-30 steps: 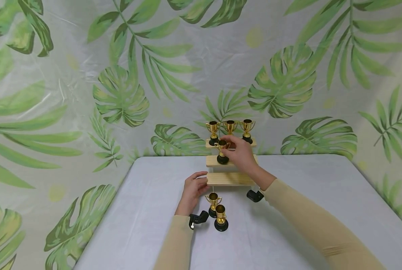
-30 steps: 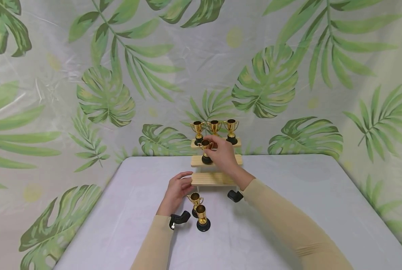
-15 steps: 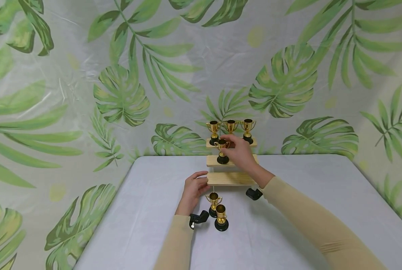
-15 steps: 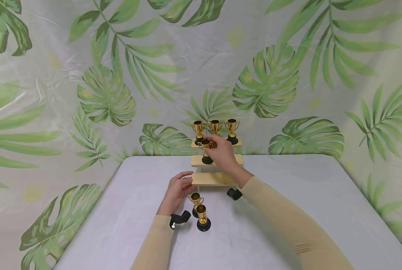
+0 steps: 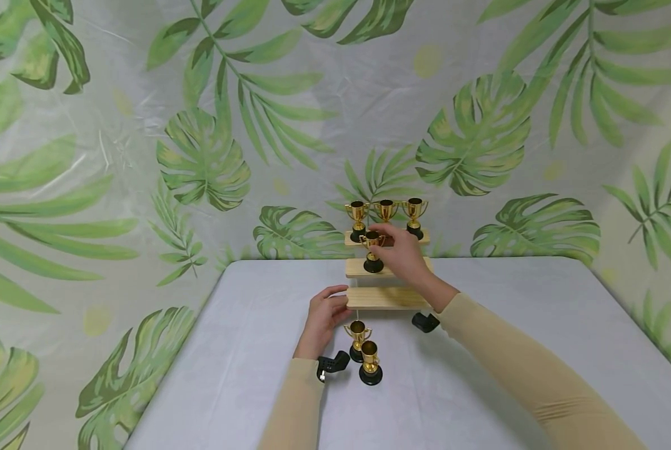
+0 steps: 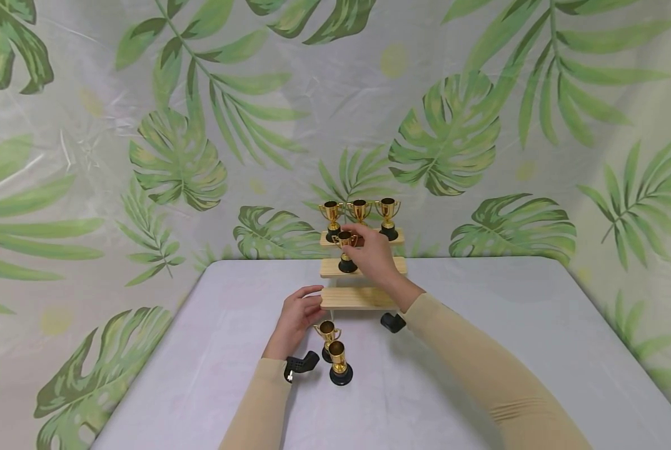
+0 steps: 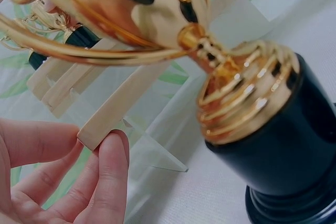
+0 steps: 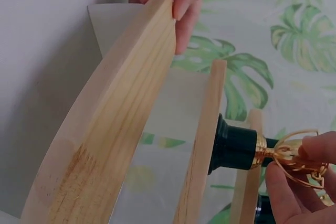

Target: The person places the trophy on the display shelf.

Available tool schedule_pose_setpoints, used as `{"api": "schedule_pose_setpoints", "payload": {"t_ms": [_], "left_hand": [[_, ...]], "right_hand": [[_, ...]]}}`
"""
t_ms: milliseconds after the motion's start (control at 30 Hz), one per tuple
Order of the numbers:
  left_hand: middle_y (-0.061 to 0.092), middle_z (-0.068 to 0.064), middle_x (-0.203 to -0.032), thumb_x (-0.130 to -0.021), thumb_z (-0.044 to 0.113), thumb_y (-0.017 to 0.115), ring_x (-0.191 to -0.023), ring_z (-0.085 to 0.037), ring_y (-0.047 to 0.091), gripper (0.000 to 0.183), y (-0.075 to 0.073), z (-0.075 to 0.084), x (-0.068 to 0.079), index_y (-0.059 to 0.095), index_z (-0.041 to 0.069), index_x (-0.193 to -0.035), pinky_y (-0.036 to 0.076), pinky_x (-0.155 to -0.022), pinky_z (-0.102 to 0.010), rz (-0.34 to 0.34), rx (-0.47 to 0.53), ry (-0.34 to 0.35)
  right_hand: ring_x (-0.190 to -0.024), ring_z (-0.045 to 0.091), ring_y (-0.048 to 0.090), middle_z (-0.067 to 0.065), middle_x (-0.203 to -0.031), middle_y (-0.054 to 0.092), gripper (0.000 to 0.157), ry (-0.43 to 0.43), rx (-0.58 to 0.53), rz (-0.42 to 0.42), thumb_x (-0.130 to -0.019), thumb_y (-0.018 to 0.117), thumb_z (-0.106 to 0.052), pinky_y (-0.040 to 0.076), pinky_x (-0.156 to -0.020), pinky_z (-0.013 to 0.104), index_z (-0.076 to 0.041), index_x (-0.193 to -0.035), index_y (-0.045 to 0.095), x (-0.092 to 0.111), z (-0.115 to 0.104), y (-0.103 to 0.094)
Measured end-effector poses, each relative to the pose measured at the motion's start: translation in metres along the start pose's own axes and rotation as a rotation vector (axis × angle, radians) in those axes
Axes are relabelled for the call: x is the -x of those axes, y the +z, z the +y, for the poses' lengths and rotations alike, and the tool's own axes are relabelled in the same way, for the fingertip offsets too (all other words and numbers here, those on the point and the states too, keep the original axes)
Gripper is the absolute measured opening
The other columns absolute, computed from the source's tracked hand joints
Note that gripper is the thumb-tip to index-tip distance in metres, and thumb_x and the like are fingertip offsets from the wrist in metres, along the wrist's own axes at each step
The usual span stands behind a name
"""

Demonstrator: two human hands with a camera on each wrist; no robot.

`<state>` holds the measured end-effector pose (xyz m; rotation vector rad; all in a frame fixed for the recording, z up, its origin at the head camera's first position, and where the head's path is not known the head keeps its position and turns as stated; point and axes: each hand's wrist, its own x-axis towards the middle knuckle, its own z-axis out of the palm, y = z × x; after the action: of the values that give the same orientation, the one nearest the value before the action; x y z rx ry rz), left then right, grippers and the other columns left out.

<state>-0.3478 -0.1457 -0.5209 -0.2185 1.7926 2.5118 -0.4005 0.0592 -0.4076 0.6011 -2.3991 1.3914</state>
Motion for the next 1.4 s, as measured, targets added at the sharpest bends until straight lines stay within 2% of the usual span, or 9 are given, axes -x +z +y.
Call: {"api": "schedule_pose_setpoints", "payload": {"t_ms": [433, 733, 900, 1033, 1200, 1400], "left_hand": [[0.072, -0.016, -0.107, -0.089, 0.001, 0.066, -0.085, -0.019, 0.071, 0.038, 0.004, 0.000, 0.001, 0.065, 0.000, -0.126, 0.058, -0.075, -0.033, 0.003, -0.004, 0.000], [0.072, -0.016, -0.108, -0.089, 0.001, 0.067, -0.085, -0.020, 0.071, 0.039, 0.006, -0.001, 0.001, 0.065, -0.001, -0.128, 0.058, -0.075, -0.033, 0.000, -0.012, -0.002], [0.071, -0.017, -0.109, -0.089, 0.001, 0.066, -0.085, -0.020, 0.070, 0.038, 0.005, 0.001, 0.001, 0.065, -0.001, -0.128, 0.058, -0.078, -0.035, 0.003, -0.018, -0.007], [0.071, -0.016, -0.111, -0.090, 0.002, 0.066, -0.088, -0.020, 0.070, 0.040, 0.004, 0.002, 0.002, 0.063, -0.001, -0.130, 0.058, -0.079, -0.035, -0.005, -0.024, -0.004], [0.071, -0.015, -0.108, -0.090, 0.000, 0.066, -0.087, -0.020, 0.070, 0.041, 0.002, 0.001, 0.002, 0.062, -0.002, -0.131, 0.058, -0.075, -0.032, -0.004, -0.014, -0.006], [0.071, -0.014, -0.103, -0.089, -0.001, 0.065, -0.084, -0.020, 0.070, 0.038, 0.000, -0.001, 0.002, 0.064, -0.002, -0.127, 0.058, -0.072, -0.031, 0.000, -0.020, 0.010]], "right_hand": [[-0.097, 0.023, 0.069, 0.007, -0.125, 0.066, 0.045, -0.022, 0.011, 0.016, -0.092, 0.076, -0.014, 0.057, -0.076, 0.041, -0.021, -0.135, 0.064, 0.002, 0.003, -0.002], [-0.098, 0.022, 0.068, 0.009, -0.123, 0.063, 0.056, 0.006, -0.007, -0.001, -0.090, 0.078, -0.014, 0.057, -0.080, 0.042, -0.022, -0.142, 0.058, 0.004, 0.003, -0.006], [-0.099, 0.021, 0.067, 0.004, -0.117, 0.065, 0.056, -0.016, -0.014, 0.003, -0.090, 0.078, -0.017, 0.056, -0.085, 0.041, -0.022, -0.142, 0.058, 0.004, -0.001, -0.012], [-0.102, 0.025, 0.068, 0.007, -0.116, 0.065, 0.057, -0.015, -0.040, 0.022, -0.089, 0.078, -0.016, 0.057, -0.084, 0.042, -0.019, -0.142, 0.058, 0.006, -0.007, -0.019], [-0.104, 0.028, 0.068, 0.012, -0.119, 0.065, 0.055, -0.005, -0.045, 0.040, -0.090, 0.078, -0.016, 0.058, -0.081, 0.043, -0.019, -0.142, 0.059, 0.008, -0.012, -0.026], [-0.105, 0.025, 0.067, 0.010, -0.118, 0.065, 0.054, 0.003, -0.041, 0.057, -0.089, 0.078, -0.019, 0.057, -0.083, 0.042, -0.020, -0.141, 0.060, 0.015, -0.014, -0.033]]}}
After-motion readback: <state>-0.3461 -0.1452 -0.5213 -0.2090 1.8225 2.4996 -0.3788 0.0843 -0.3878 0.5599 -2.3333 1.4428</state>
